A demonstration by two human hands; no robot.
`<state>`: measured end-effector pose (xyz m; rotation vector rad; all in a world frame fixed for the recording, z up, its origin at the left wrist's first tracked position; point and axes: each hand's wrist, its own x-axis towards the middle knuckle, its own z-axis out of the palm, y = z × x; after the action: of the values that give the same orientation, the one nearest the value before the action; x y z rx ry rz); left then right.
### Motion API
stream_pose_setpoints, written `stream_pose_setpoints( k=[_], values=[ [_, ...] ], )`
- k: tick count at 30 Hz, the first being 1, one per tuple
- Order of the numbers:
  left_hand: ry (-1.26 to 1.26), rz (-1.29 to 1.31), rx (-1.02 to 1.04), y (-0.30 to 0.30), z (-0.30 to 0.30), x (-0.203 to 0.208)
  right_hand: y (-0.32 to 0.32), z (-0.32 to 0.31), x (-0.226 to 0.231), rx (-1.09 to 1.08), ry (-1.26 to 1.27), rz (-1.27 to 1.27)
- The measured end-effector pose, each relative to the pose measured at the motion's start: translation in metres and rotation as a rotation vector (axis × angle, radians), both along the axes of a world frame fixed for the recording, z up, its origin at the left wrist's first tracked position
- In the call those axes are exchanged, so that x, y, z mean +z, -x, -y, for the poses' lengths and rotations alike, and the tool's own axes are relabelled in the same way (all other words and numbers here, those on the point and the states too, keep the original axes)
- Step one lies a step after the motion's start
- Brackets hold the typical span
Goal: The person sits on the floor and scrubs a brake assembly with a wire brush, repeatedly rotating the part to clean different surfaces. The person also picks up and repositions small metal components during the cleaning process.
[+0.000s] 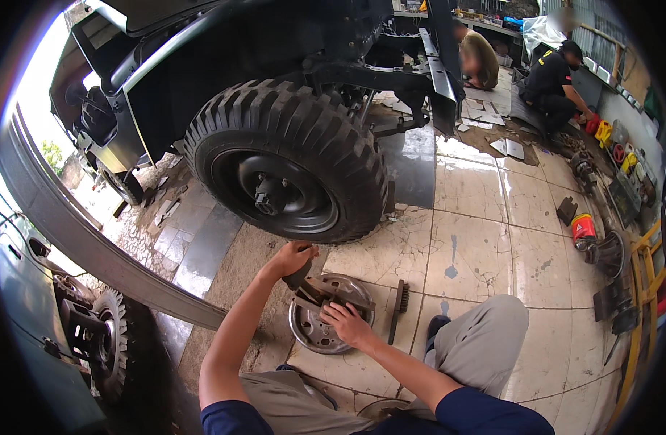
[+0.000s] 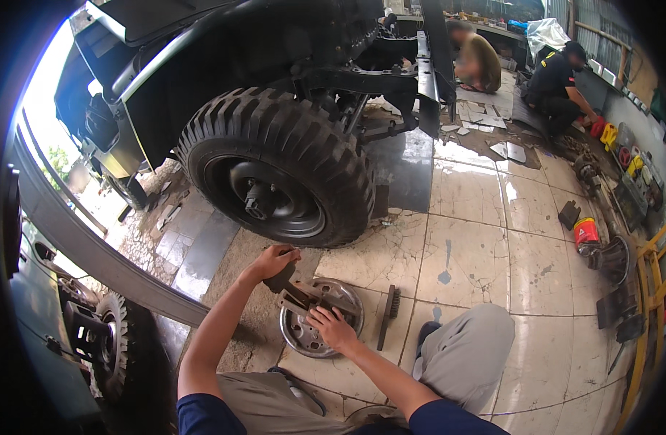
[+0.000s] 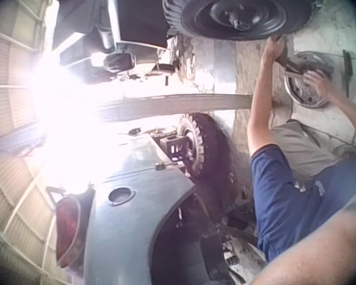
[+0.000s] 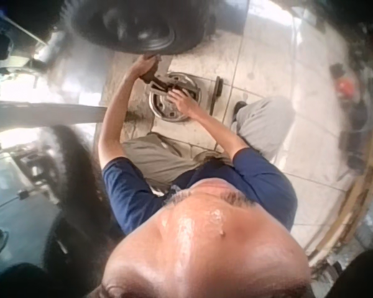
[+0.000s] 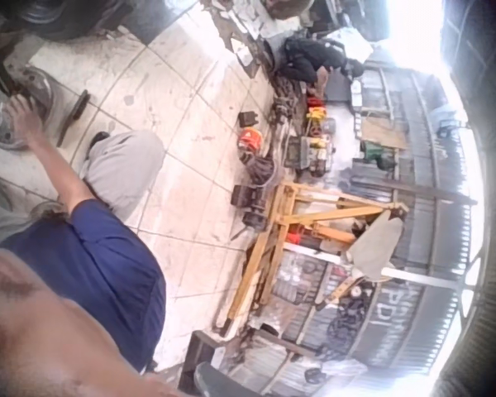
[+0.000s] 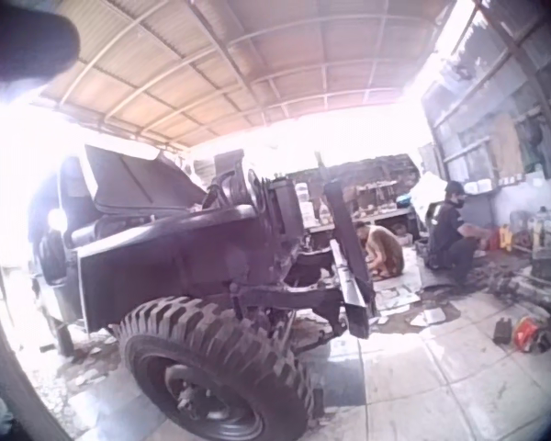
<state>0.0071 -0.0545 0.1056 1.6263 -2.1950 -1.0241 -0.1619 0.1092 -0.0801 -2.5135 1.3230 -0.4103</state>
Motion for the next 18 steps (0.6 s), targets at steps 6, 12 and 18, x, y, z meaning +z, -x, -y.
stream_pose_setpoints(
  k=[6,12,18],
  values=[
    [0.051,-0.023,0.071,-0.007,0.005,-0.013,-0.004,0.001,0.000,0.009,-0.057,0.020],
    [0.116,0.093,0.038,0.003,-0.004,0.004,-0.003,0.003,-0.007,-0.022,-0.048,0.024],
    [0.201,0.090,0.029,0.001,-0.004,0.000,-0.002,0.002,-0.012,-0.029,-0.001,0.110]
  ],
)
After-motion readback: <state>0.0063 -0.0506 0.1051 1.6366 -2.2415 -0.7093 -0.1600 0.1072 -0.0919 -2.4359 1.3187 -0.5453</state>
